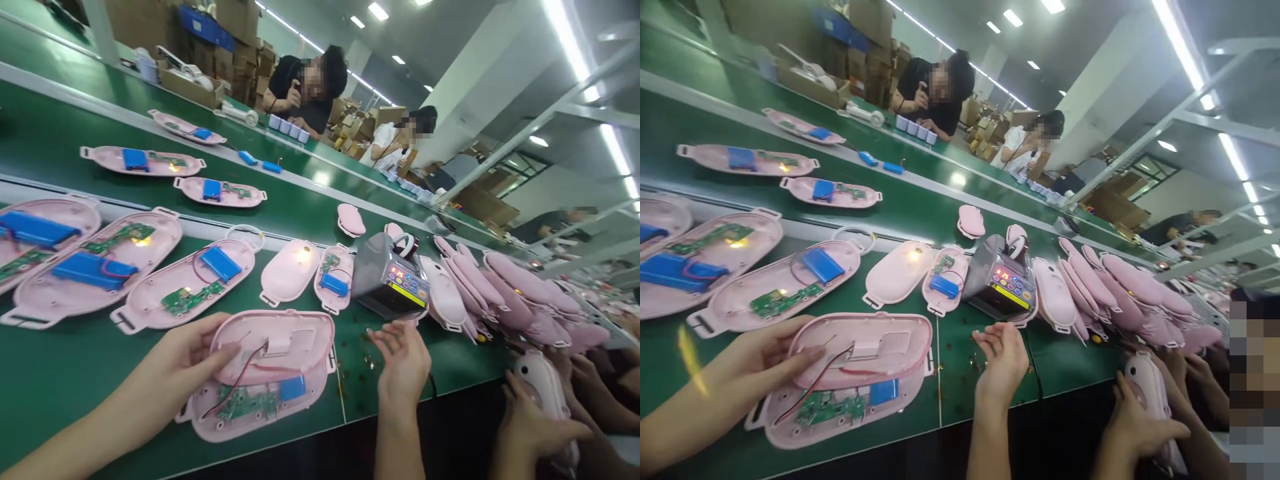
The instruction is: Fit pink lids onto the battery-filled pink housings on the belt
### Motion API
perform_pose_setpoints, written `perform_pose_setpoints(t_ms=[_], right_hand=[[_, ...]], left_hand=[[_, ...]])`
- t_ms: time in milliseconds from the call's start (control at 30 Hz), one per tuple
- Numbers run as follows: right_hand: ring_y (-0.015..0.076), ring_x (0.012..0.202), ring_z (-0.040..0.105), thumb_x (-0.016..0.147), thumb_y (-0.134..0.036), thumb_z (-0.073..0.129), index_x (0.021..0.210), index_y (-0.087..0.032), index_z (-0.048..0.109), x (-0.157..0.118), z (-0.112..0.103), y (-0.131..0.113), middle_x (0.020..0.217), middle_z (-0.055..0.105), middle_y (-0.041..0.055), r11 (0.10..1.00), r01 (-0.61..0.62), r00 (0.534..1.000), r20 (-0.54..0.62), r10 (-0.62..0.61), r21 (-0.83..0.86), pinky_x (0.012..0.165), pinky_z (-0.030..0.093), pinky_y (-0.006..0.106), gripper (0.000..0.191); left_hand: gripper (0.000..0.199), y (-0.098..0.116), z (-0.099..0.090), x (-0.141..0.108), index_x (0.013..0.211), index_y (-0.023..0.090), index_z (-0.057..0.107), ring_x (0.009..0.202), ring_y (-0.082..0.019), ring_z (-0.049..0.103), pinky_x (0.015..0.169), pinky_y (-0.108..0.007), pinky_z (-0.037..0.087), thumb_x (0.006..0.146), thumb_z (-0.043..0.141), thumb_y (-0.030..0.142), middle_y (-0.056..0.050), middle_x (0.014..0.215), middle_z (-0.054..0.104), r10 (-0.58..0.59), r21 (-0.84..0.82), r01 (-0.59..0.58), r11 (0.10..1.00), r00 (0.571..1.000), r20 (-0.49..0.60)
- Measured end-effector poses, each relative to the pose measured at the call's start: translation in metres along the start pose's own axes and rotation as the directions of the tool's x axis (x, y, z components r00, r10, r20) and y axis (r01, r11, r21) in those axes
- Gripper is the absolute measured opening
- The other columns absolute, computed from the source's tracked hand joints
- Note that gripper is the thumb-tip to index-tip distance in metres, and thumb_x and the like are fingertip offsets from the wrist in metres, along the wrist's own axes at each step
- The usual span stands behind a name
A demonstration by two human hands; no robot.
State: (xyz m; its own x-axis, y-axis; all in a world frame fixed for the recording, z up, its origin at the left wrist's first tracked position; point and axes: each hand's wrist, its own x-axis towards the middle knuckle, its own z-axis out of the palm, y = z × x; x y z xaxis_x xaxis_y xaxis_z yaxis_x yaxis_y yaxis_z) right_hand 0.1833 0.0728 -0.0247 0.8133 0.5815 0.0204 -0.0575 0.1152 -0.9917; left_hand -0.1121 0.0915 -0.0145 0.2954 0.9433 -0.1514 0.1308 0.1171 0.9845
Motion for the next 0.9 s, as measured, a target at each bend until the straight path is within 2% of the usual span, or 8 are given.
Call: perform_pose_setpoints(t_ms=[67,200,467,500,567,667,733,900], right_hand=[[0.0178,0.067,0.063,0.075,-0.060,0.067,0.091,-0.015,0.060,0.023,-0.012,0.012,0.079,0.065,0.0041,0.968,-0.243,0.970,0.014,0.243,0.065,0.066,0.061,0.040,0.049],[0.0219,0.082,0.067,0.066,-0.054,0.077,0.098,-0.015,0.060,0.044,-0.006,0.019,0.093,0.068,0.0078,0.949,-0.301,0.946,0.149,0.287,0.087,0.071,0.061,0.039,0.054],[0.0138,0.077,0.062,0.080,-0.038,0.072,0.080,-0.019,0.059,-0.011,-0.011,-0.006,0.079,0.061,-0.0008,0.989,0.134,0.964,0.226,-0.143,0.054,0.072,0.056,0.030,0.022],[0.0140,0.083,0.062,0.087,-0.033,0.065,0.081,-0.020,0.060,-0.021,-0.004,-0.017,0.084,0.062,0.0004,0.957,0.292,0.881,0.390,-0.268,-0.001,0.076,0.055,0.029,0.015],[0.0149,0.095,0.061,0.094,-0.025,0.054,0.086,-0.021,0.062,-0.038,0.018,-0.038,0.099,0.062,0.0033,0.786,0.617,0.539,0.743,-0.397,-0.028,0.082,0.052,0.029,0.013],[0.0182,0.105,0.058,0.096,-0.018,0.046,0.086,-0.020,0.060,-0.053,0.062,-0.055,0.119,0.057,0.0076,0.507,0.858,0.057,0.969,-0.242,0.076,0.084,0.049,0.032,0.018],[0.0203,0.108,0.056,0.096,-0.015,0.042,0.084,-0.018,0.058,-0.059,0.082,-0.054,0.125,0.055,0.0094,0.402,0.910,-0.046,0.990,-0.137,0.098,0.084,0.050,0.033,0.020],[0.0201,0.099,0.057,0.094,-0.014,0.043,0.081,-0.018,0.058,-0.069,0.092,-0.038,0.116,0.059,0.0095,0.242,0.963,-0.074,0.981,-0.178,0.117,0.077,0.048,0.032,0.021]], left_hand=[[0.039,0.000,-0.001,0.001,0.109,0.025,0.072,0.078,-0.030,0.073,0.066,-0.037,0.063,0.080,0.069,0.051,-0.007,0.086,0.075,-0.075,-0.013,0.076,0.997,0.995,0.063],[0.043,-0.004,-0.004,0.005,0.113,0.028,0.071,0.081,-0.032,0.072,0.069,-0.040,0.063,0.075,0.073,0.048,-0.005,0.092,0.077,-0.138,-0.006,0.139,0.990,0.986,0.090],[0.036,0.016,0.002,0.002,0.105,0.018,0.070,0.089,-0.026,0.070,0.077,-0.031,0.059,0.078,0.072,0.042,-0.006,0.094,0.075,-0.197,-0.092,0.209,0.974,0.973,0.119],[0.036,0.019,0.004,0.002,0.104,0.017,0.069,0.087,-0.024,0.070,0.075,-0.030,0.058,0.078,0.072,0.040,-0.006,0.093,0.074,-0.199,-0.123,0.214,0.969,0.972,0.127],[0.035,0.021,0.006,0.003,0.103,0.015,0.069,0.082,-0.022,0.069,0.071,-0.028,0.057,0.076,0.071,0.038,-0.006,0.090,0.073,-0.198,-0.178,0.221,0.959,0.971,0.136],[0.030,0.020,0.007,0.003,0.098,0.014,0.068,0.074,-0.020,0.067,0.067,-0.028,0.055,0.076,0.070,0.034,-0.003,0.080,0.070,-0.181,-0.244,0.212,0.946,0.973,0.147],[0.025,0.018,0.007,0.002,0.094,0.014,0.068,0.070,-0.019,0.066,0.065,-0.028,0.053,0.076,0.069,0.031,-0.002,0.074,0.067,-0.160,-0.278,0.202,0.939,0.973,0.164],[0.017,0.012,0.008,0.001,0.090,0.012,0.066,0.067,-0.015,0.060,0.059,-0.023,0.046,0.078,0.062,0.024,-0.001,0.074,0.063,-0.081,-0.331,0.137,0.934,0.981,0.178]])
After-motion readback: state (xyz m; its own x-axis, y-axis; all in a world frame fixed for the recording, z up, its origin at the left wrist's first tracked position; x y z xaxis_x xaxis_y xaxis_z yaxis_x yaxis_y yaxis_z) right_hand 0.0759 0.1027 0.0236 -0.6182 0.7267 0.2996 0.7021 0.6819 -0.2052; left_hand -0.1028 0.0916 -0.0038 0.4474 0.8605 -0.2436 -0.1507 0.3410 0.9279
